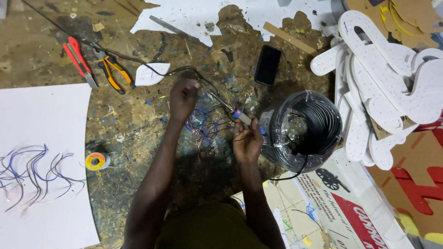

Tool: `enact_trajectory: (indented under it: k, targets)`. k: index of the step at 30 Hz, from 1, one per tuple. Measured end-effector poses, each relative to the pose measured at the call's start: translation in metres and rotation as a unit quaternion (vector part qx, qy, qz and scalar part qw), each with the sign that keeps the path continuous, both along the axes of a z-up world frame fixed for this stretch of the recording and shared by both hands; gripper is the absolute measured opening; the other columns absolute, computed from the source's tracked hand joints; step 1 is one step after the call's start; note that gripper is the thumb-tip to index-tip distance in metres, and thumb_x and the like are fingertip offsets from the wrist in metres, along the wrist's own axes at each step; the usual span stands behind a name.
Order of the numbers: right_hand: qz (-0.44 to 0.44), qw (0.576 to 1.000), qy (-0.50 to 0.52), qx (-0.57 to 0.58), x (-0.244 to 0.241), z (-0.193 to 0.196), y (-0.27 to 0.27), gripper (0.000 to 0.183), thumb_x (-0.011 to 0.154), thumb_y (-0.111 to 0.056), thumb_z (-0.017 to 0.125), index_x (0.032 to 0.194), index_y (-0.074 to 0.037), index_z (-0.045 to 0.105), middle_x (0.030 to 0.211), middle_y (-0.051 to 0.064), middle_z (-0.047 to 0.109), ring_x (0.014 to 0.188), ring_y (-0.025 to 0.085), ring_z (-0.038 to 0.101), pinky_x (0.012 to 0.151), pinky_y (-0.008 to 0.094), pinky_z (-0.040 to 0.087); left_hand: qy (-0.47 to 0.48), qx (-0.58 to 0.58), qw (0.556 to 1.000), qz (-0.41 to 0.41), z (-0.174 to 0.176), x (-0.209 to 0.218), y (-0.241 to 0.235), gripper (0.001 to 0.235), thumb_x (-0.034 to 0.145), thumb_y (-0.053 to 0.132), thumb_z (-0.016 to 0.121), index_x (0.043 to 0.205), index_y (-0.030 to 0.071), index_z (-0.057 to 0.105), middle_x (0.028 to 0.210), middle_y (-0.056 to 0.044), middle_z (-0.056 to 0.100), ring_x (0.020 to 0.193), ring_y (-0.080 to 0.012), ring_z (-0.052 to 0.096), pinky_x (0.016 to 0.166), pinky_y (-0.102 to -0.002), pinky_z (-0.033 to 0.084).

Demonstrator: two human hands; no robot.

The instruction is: Soldering electrical wire connections on a workbench in a sign shop fabrication area.

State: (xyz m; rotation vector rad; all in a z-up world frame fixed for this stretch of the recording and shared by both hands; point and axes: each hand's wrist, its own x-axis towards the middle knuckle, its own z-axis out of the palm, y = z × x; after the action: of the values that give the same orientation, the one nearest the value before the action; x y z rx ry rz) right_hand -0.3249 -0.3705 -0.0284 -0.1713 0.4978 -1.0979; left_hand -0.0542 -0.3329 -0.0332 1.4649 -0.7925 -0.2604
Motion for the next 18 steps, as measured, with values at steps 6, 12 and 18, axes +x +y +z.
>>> enact_trajectory:
  k: [6, 12, 18]
  targets:
    - [0.037, 0.996, -0.081, 0.008, 0.008, -0.023, -0.013, 0.028, 0.113, -0.022, 0.072, 0.130, -0.001, 0.080, 0.115, 0.029, 0.083, 0.113, 0.043, 0.083, 0.100, 0.044, 0.074, 0.131, -0.184, 0.971, 0.084, 0.126, 0.015, 0.065, 0.006, 0.112, 0.006, 0.077, 0.115, 0.008, 0.081, 0.098, -0.014, 0.082, 0.085, -0.0219, 0.084, 0.073, -0.031, 0.073]
    - [0.074, 0.988, -0.130, 0.024, 0.024, -0.014, 0.004, 0.031, 0.116, -0.022, 0.068, 0.134, 0.002, 0.078, 0.118, 0.032, 0.082, 0.117, 0.044, 0.081, 0.104, 0.044, 0.073, 0.187, -0.287, 0.939, 0.034, 0.130, 0.035, 0.132, 0.013, 0.116, 0.006, 0.067, 0.124, -0.005, 0.070, 0.118, -0.031, 0.082, 0.112, -0.0317, 0.085, 0.101, -0.042, 0.075]
    - [0.106, 0.987, -0.117, 0.018, 0.044, 0.006, 0.036, 0.030, 0.115, -0.022, 0.069, 0.133, 0.000, 0.078, 0.118, 0.029, 0.082, 0.116, 0.041, 0.080, 0.097, 0.042, 0.074, 0.244, -0.323, 0.909, 0.098, 0.148, 0.050, 0.201, 0.013, 0.116, 0.018, 0.070, 0.120, 0.006, 0.067, 0.101, -0.018, 0.079, 0.092, -0.0226, 0.084, 0.079, -0.026, 0.074]
